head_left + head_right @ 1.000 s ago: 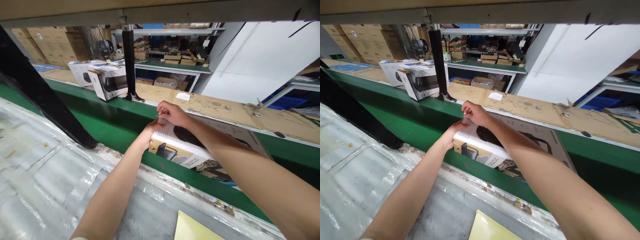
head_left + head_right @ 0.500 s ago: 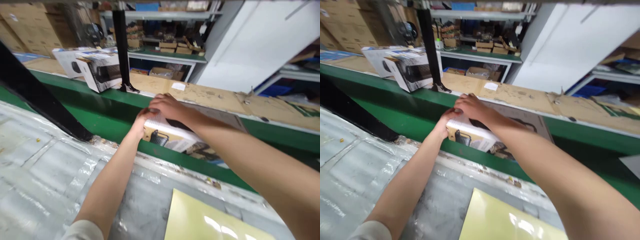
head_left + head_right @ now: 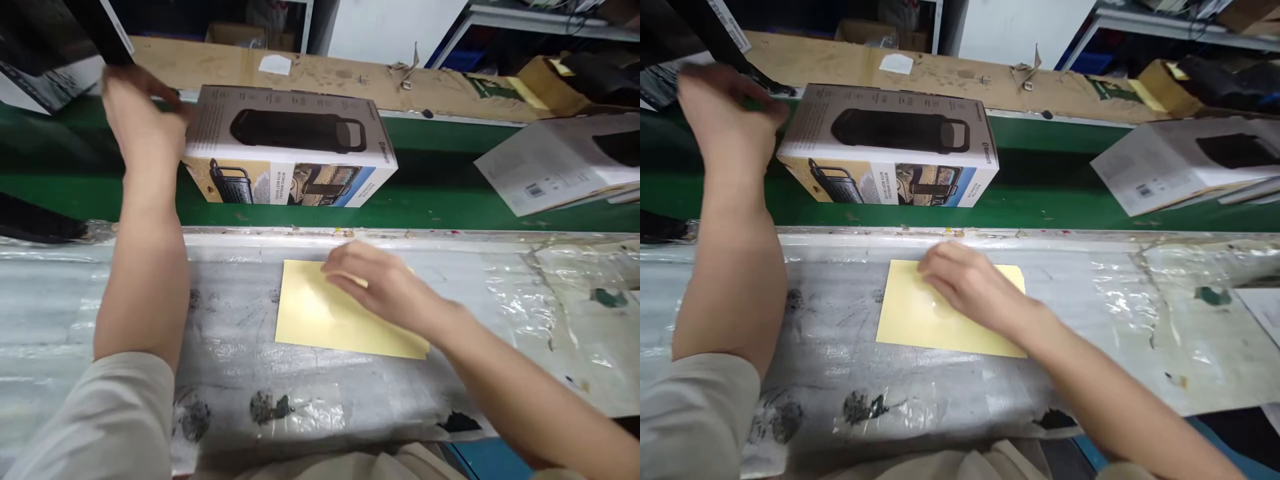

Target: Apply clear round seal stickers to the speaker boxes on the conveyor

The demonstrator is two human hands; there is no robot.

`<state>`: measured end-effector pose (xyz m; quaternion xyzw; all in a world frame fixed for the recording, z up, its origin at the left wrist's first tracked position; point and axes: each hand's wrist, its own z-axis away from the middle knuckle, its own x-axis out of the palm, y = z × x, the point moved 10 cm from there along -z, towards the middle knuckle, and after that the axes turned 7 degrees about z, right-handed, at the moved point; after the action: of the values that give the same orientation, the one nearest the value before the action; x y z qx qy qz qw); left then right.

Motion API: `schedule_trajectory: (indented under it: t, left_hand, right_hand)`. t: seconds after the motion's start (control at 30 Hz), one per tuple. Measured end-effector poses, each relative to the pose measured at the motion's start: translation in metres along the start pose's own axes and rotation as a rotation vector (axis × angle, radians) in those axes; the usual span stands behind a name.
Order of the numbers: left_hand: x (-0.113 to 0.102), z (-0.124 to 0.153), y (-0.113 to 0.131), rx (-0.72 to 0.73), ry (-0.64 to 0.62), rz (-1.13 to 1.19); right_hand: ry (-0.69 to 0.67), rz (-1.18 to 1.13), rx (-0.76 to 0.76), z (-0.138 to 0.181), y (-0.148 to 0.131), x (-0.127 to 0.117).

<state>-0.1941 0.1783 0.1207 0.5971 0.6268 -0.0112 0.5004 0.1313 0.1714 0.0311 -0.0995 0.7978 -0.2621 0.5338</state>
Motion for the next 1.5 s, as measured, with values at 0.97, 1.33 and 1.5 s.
schedule_trajectory:
  t: [0.97,1.33,1.5]
  left_hand:
    - [0.159,0.226,0.091,0.088,-1.191,0.266]
    - [0.16,0.232,0.1,0.091,-1.256,0.245]
    - [0.155,0.233,0.112,0.177,-1.227,0.167]
  right_hand:
    - [-0.007,-0.082,0.142,0.071,0.022,0.049]
    - [0.008,-0.149,0.141,0.071,0.026,0.049]
    - [-0.01,-0.331,0.218,0.074,0.036,0.05]
